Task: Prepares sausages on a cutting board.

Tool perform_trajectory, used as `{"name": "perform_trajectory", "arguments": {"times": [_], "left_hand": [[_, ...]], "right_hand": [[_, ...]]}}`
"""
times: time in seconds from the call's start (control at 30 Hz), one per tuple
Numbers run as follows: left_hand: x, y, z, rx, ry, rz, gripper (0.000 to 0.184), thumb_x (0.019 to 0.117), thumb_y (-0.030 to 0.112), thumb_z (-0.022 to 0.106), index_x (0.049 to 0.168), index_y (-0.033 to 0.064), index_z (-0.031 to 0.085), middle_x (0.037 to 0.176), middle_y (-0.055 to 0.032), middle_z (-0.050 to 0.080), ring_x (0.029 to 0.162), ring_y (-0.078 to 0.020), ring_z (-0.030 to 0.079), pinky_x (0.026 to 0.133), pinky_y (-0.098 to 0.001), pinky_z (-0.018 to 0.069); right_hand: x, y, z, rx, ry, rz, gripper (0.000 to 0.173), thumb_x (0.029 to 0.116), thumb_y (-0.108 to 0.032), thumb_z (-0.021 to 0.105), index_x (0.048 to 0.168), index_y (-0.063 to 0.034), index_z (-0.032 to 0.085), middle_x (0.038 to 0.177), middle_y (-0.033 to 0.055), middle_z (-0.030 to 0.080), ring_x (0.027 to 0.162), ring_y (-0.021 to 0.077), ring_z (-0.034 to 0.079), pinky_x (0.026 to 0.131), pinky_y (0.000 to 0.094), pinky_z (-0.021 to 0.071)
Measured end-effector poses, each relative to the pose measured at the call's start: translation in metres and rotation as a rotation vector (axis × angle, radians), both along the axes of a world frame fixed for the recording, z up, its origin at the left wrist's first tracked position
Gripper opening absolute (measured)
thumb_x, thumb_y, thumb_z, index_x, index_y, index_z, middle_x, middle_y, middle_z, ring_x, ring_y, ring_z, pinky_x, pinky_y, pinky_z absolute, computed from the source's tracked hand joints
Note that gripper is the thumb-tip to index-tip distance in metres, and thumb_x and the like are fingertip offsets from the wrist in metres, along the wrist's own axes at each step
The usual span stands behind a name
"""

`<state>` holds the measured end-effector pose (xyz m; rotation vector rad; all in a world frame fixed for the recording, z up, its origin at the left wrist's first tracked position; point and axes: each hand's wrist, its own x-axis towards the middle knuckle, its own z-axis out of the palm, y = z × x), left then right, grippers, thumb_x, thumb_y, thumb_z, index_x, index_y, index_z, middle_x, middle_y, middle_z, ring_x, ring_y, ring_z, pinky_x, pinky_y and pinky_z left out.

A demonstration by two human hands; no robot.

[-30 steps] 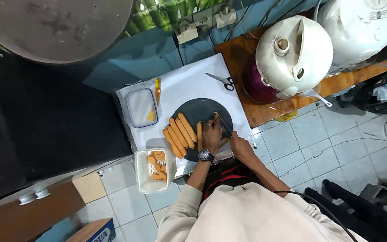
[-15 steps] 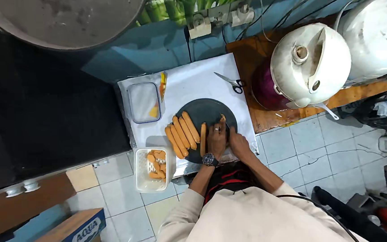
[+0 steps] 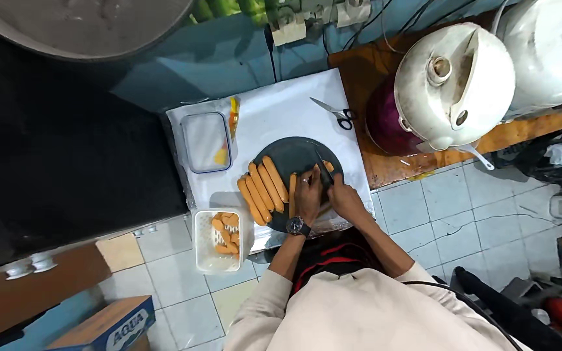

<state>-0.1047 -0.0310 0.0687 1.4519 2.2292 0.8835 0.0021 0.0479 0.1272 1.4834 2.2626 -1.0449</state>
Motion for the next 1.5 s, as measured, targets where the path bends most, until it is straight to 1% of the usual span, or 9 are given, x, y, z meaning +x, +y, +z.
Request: {"name": "perform_trajectory", "arguments": {"times": [0.1, 0.2, 0.27, 0.47, 0.73, 0.83, 1.03, 1.2, 1.5], "left_hand": [[-0.003, 0.002, 0.000, 0.004, 0.080, -0.021, 0.046, 0.1002, 0.015, 0.065, 0.145, 0.0075, 0.057, 0.141, -0.0189, 0.057, 0.124, -0.0366, 0.060, 0.102, -0.0482, 0.0528], [-0.001, 0.003, -0.008, 0.014, 0.140, -0.009, 0.045, 0.1013, 0.019, 0.063, 0.145, 0.0084, 0.057, 0.141, -0.0180, 0.058, 0.124, -0.0350, 0.060, 0.102, -0.0468, 0.0532], [0.000, 0.003, -0.010, 0.004, 0.151, -0.005, 0.048, 0.1004, 0.018, 0.064, 0.146, 0.0088, 0.055, 0.141, -0.0182, 0.057, 0.125, -0.0351, 0.060, 0.102, -0.0468, 0.0533], [0.002, 0.007, -0.013, 0.013, 0.154, 0.015, 0.045, 0.0998, 0.014, 0.063, 0.143, 0.0066, 0.058, 0.134, -0.0189, 0.060, 0.119, -0.0358, 0.061, 0.098, -0.0466, 0.0544], [-0.001, 0.007, -0.014, -0.006, 0.123, -0.026, 0.047, 0.1000, 0.013, 0.063, 0.146, 0.0057, 0.056, 0.135, -0.0194, 0.059, 0.118, -0.0385, 0.058, 0.099, -0.0495, 0.0512], [-0.001, 0.003, -0.006, -0.008, 0.096, -0.027, 0.047, 0.0997, 0.012, 0.064, 0.146, 0.0049, 0.056, 0.139, -0.0192, 0.059, 0.121, -0.0389, 0.058, 0.102, -0.0489, 0.0512], [-0.001, 0.004, -0.019, 0.072, 0.125, 0.024, 0.036, 0.0989, 0.014, 0.065, 0.133, 0.0053, 0.068, 0.135, -0.0174, 0.064, 0.115, -0.0365, 0.063, 0.098, -0.0479, 0.0526], [0.000, 0.003, -0.017, 0.106, 0.131, 0.039, 0.034, 0.0992, 0.013, 0.065, 0.132, 0.0056, 0.069, 0.138, -0.0146, 0.064, 0.117, -0.0334, 0.064, 0.099, -0.0446, 0.0527], [0.004, 0.000, -0.020, 0.176, 0.126, 0.055, 0.031, 0.0967, 0.009, 0.067, 0.127, 0.0019, 0.071, 0.132, -0.0182, 0.066, 0.116, -0.0349, 0.064, 0.098, -0.0444, 0.0535]], "right_hand": [[0.014, -0.009, -0.005, 0.056, 0.136, 0.049, 0.040, 0.1075, -0.019, 0.049, 0.143, -0.0010, 0.047, 0.097, 0.0233, 0.069, 0.085, 0.0418, 0.071, 0.075, 0.0581, 0.0583], [0.022, -0.022, -0.007, 0.078, 0.003, 0.046, 0.044, 0.1108, -0.026, 0.042, 0.152, -0.0107, 0.043, 0.096, 0.0214, 0.071, 0.084, 0.0425, 0.071, 0.073, 0.0583, 0.0570], [0.024, -0.029, -0.006, 0.053, -0.049, 0.039, 0.046, 0.1114, -0.027, 0.038, 0.154, -0.0104, 0.039, 0.095, 0.0213, 0.071, 0.086, 0.0426, 0.071, 0.075, 0.0578, 0.0571], [0.032, -0.049, 0.001, 0.036, -0.097, 0.040, 0.037, 0.1117, -0.028, 0.033, 0.132, -0.0023, 0.052, 0.089, 0.0186, 0.070, 0.086, 0.0386, 0.073, 0.075, 0.0534, 0.0579], [0.013, -0.029, 0.002, -0.012, -0.122, 0.058, 0.032, 0.1090, -0.018, 0.042, 0.133, 0.0017, 0.050, 0.091, 0.0227, 0.070, 0.088, 0.0431, 0.072, 0.075, 0.0569, 0.0574], [-0.006, -0.019, -0.009, -0.014, -0.139, 0.018, 0.034, 0.1071, -0.017, 0.049, 0.137, -0.0018, 0.046, 0.087, 0.0235, 0.068, 0.080, 0.0449, 0.071, 0.067, 0.0584, 0.0582], [0.019, -0.035, 0.003, -0.109, -0.239, 0.049, 0.037, 0.1104, -0.023, 0.037, 0.137, 0.0012, 0.047, 0.098, 0.0239, 0.070, 0.097, 0.0433, 0.071, 0.082, 0.0568, 0.0565], [-0.002, -0.017, -0.004, 0.019, -0.077, -0.021, 0.030, 0.1100, -0.023, 0.044, 0.129, -0.0010, 0.047, 0.079, 0.0194, 0.066, 0.075, 0.0409, 0.071, 0.067, 0.0548, 0.0579], [0.021, -0.048, 0.002, -0.032, -0.176, 0.027, 0.032, 0.1100, -0.023, 0.038, 0.129, -0.0014, 0.051, 0.090, 0.0198, 0.070, 0.089, 0.0397, 0.073, 0.077, 0.0534, 0.0571]]}}
